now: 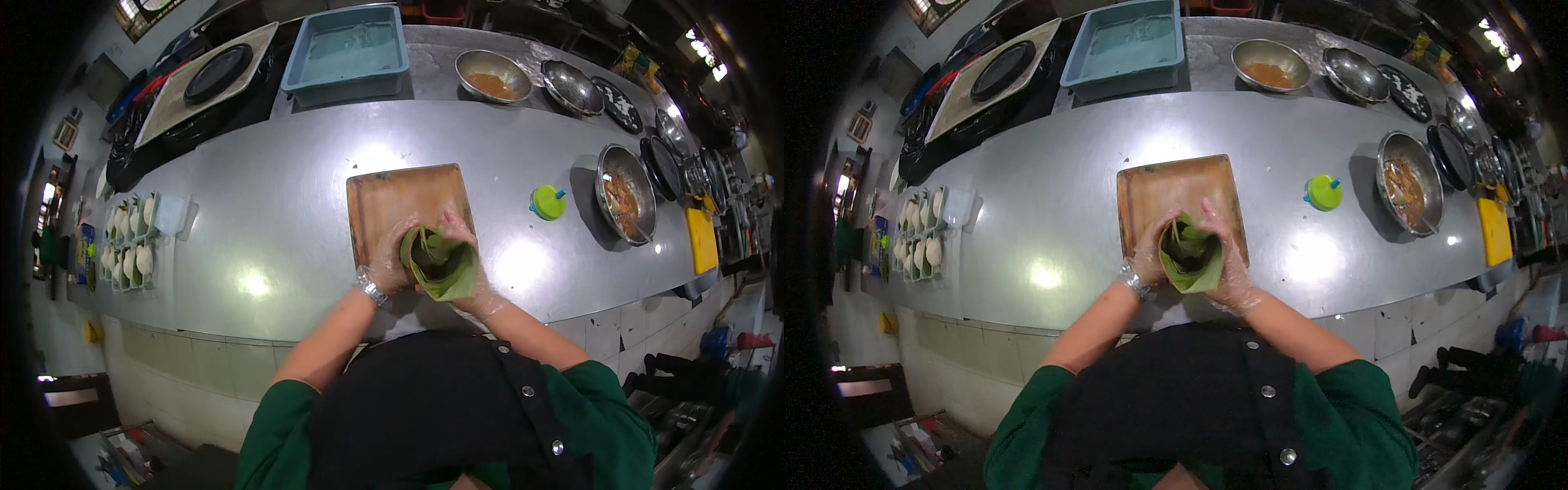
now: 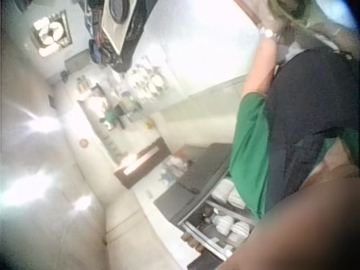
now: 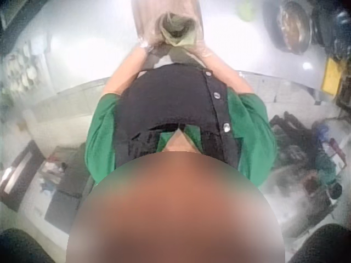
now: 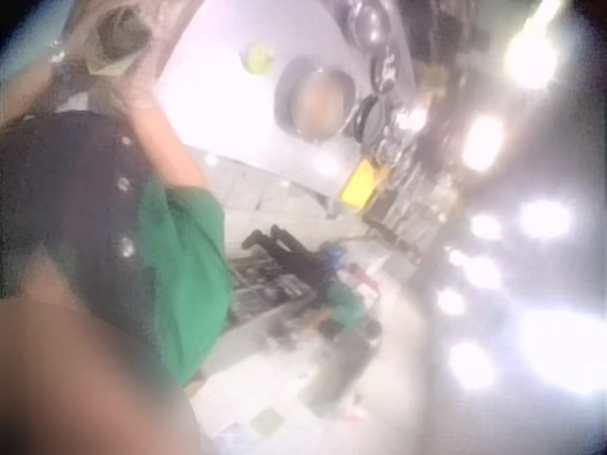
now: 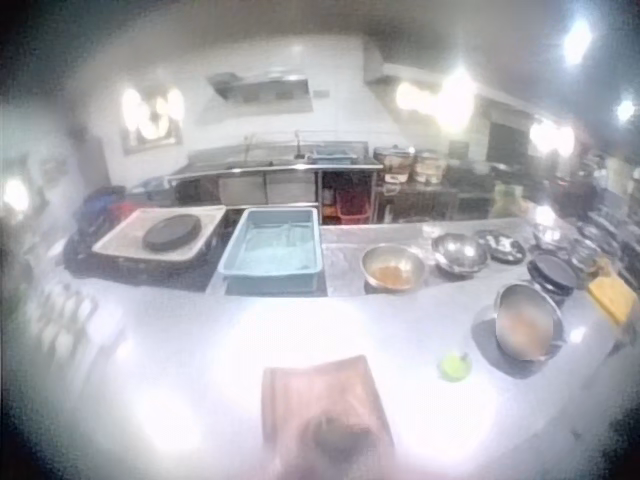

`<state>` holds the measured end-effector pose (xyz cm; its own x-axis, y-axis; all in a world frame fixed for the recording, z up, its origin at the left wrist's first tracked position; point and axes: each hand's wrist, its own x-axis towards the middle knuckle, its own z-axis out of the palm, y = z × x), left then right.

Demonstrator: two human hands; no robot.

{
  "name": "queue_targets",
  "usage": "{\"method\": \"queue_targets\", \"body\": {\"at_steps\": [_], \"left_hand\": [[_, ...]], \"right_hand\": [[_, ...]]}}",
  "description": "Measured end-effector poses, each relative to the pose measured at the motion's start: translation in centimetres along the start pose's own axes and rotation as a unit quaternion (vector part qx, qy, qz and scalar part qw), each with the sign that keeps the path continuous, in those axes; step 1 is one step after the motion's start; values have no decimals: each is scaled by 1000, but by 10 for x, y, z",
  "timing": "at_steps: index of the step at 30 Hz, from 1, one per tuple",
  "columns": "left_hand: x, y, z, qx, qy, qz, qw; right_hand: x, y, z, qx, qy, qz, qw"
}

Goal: The person assembles a dish on a banana leaf by placing a hard-boiled egg, scooping a meat curry, adding sliced fried items, and topping with rice. The person then folds the banana leaf into a parcel and wraps it in paper.

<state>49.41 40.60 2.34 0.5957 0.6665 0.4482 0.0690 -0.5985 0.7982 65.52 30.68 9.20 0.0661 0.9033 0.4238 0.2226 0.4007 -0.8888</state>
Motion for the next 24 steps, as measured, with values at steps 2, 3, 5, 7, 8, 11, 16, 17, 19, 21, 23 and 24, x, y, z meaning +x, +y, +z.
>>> {"method": "queue_targets", "body": {"at_steps": [2, 3, 5, 7, 8, 11, 16, 17, 19, 21, 23, 24], "left_hand": [[24, 8, -11, 38, -28, 75, 996], [33, 18, -17, 28, -96, 46, 994], [44, 24, -19, 71, -165, 53, 982], [65, 28, -21, 114, -269, 138, 946], [64, 27, -22, 98, -263, 126, 951], [60, 25, -22, 79, -248, 106, 960], [46, 25, -10, 86, -194, 107, 971], [43, 28, -8, 100, -185, 91, 973], [39, 35, -4, 128, -165, 62, 976], [40, 31, 1, 140, -172, 121, 968], [38, 26, 6, 102, -170, 101, 975], [36, 23, 8, 58, -167, 50, 983]], "right_hand": [[15, -9, -19, 265, -68, 171, 946], [21, -31, -24, 482, 0, 358, 800], [20, -27, -22, 239, -44, 230, 942], [32, -30, -31, -1, -153, -38, 988], [40, -34, -35, -96, -152, -178, 968], [38, -27, -37, -81, -165, -171, 968], [22, -14, -41, -125, -157, 6, 980], [24, -18, -39, -71, -143, 62, 985], [33, -29, -36, 37, -113, 172, 978], [36, -22, -40, 95, -134, 217, 962], [45, -20, -45, 132, -163, 257, 943], [53, -18, -46, 71, -195, 242, 948]]}}
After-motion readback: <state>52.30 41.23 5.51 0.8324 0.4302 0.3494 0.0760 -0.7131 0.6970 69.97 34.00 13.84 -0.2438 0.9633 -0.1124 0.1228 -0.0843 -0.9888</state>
